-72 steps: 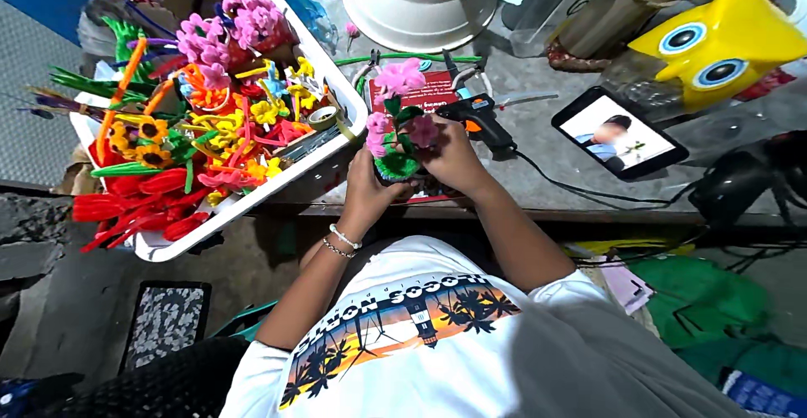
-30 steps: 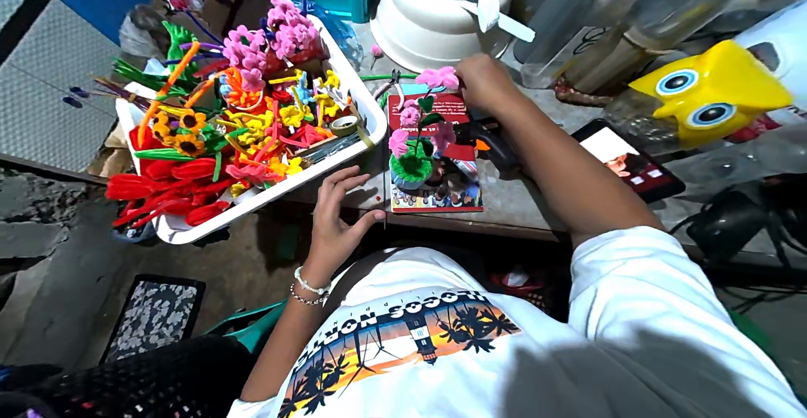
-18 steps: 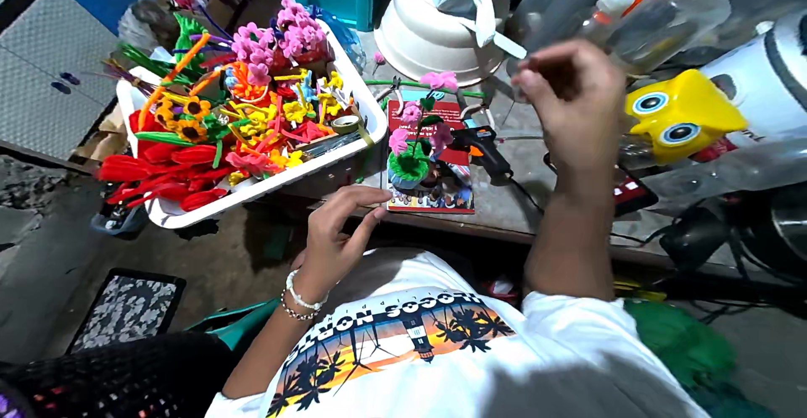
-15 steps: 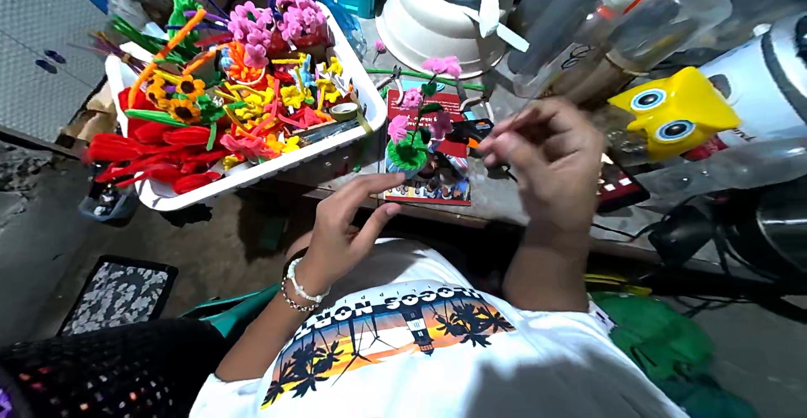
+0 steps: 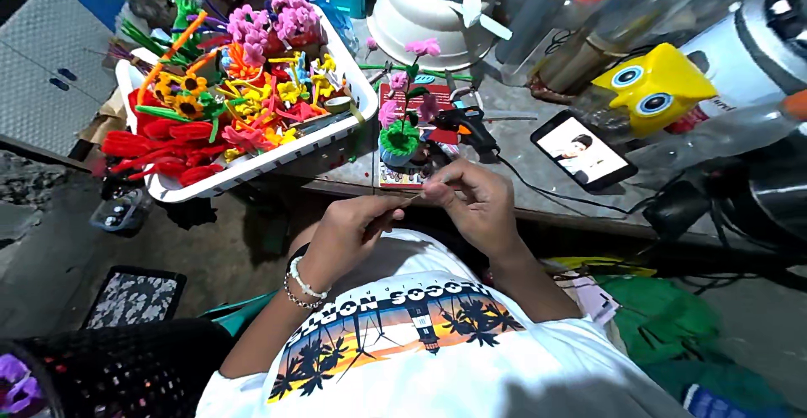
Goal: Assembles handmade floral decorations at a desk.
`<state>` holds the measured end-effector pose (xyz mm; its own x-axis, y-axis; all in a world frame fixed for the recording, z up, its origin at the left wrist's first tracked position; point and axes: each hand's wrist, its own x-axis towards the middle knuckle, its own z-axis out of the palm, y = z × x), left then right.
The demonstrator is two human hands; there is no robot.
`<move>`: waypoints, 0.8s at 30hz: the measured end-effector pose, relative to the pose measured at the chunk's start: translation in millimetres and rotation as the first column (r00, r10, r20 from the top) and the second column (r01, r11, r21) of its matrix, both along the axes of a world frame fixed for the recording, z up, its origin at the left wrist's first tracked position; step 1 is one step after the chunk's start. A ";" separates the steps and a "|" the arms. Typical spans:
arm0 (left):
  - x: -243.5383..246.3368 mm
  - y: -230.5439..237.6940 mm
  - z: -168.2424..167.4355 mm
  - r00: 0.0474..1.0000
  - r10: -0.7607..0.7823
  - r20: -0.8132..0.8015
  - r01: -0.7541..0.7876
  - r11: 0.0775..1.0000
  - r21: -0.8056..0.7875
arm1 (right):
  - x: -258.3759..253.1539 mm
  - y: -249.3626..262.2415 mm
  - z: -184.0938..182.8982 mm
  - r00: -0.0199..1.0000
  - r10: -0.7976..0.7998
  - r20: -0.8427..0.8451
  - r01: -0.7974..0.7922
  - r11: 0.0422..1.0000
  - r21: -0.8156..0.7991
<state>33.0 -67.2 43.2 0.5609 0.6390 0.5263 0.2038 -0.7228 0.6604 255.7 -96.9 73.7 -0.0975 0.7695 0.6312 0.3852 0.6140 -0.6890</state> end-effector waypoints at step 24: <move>14.5 -4.4 -7.4 0.993 -0.071 0.094 0.088 0.977 -0.193 | 8.2 2.3 -14.1 0.980 -0.064 -0.186 0.063 0.998 -0.010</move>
